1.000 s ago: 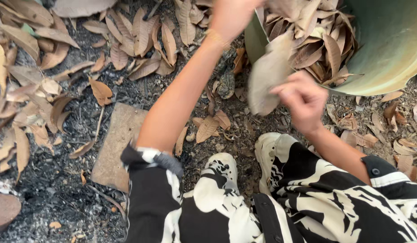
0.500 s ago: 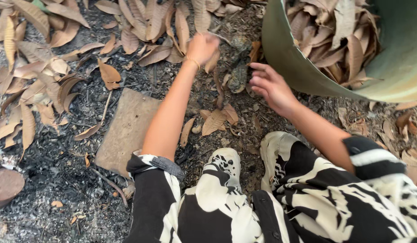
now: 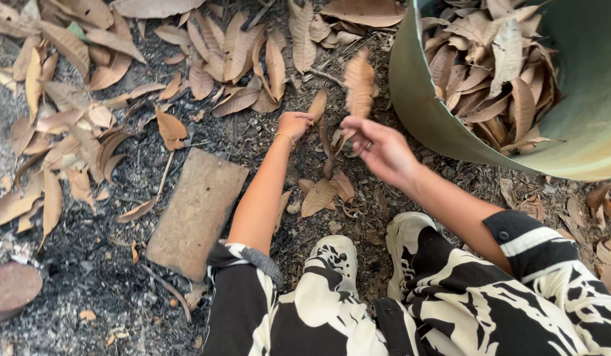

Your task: The person picks up dried leaves from the ground by hand and places them into a bucket.

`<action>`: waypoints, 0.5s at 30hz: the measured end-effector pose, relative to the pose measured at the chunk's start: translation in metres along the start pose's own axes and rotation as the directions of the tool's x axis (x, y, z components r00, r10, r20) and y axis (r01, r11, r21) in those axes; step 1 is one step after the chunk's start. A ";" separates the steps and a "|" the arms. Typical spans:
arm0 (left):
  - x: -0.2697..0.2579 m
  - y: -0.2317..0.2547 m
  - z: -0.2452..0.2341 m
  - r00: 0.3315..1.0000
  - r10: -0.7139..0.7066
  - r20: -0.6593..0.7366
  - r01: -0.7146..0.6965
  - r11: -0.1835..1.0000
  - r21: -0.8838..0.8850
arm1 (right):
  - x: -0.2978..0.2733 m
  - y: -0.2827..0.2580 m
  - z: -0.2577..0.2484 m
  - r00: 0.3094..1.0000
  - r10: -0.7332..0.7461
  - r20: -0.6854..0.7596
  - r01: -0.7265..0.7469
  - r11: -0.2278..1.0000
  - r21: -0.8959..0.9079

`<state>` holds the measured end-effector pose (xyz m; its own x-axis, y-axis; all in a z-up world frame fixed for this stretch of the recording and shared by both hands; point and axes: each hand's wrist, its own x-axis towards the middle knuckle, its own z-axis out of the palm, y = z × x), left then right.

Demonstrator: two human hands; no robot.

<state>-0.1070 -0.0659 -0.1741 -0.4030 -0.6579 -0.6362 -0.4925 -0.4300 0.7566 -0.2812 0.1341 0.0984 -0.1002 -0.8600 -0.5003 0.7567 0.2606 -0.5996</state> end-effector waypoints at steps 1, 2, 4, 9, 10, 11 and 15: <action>0.000 0.003 -0.004 1.000 0.002 0.006 -0.002 1.000 0.006 | -0.010 -0.008 0.015 1.000 -0.006 -0.005 0.006 1.000 0.004; -0.001 0.010 -0.008 0.997 0.076 -0.032 -0.077 0.997 -0.018 | -0.020 -0.016 0.028 0.998 -0.061 0.032 0.062 0.996 -0.063; -0.014 0.037 -0.010 0.987 0.152 -0.060 -0.154 0.987 -0.037 | -0.037 -0.037 0.046 0.991 -0.119 0.064 0.126 0.984 -0.127; -0.084 0.166 -0.008 0.861 0.496 -0.115 -0.509 0.829 -0.231 | -0.064 -0.087 0.059 0.867 -0.482 0.123 0.494 0.865 -0.092; -0.101 0.194 -0.001 0.859 0.502 -0.103 -0.509 0.815 -0.275 | -0.066 -0.094 0.058 0.855 -0.514 0.070 0.518 0.854 -0.050; -0.116 0.220 0.006 0.818 0.565 -0.109 -0.573 0.786 -0.233 | -0.069 -0.096 0.057 0.841 -0.541 0.012 0.541 0.841 -0.011; -0.155 0.292 0.034 0.615 0.787 -0.046 -0.756 0.572 -0.319 | -0.078 -0.088 0.048 0.835 -0.548 0.045 0.548 0.836 0.011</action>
<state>-0.2149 -0.0687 0.1401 -0.6001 -0.7715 0.2115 0.2695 0.0539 0.9615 -0.3093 0.1568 0.2204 -0.4691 -0.8810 -0.0613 0.5849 -0.2579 -0.7690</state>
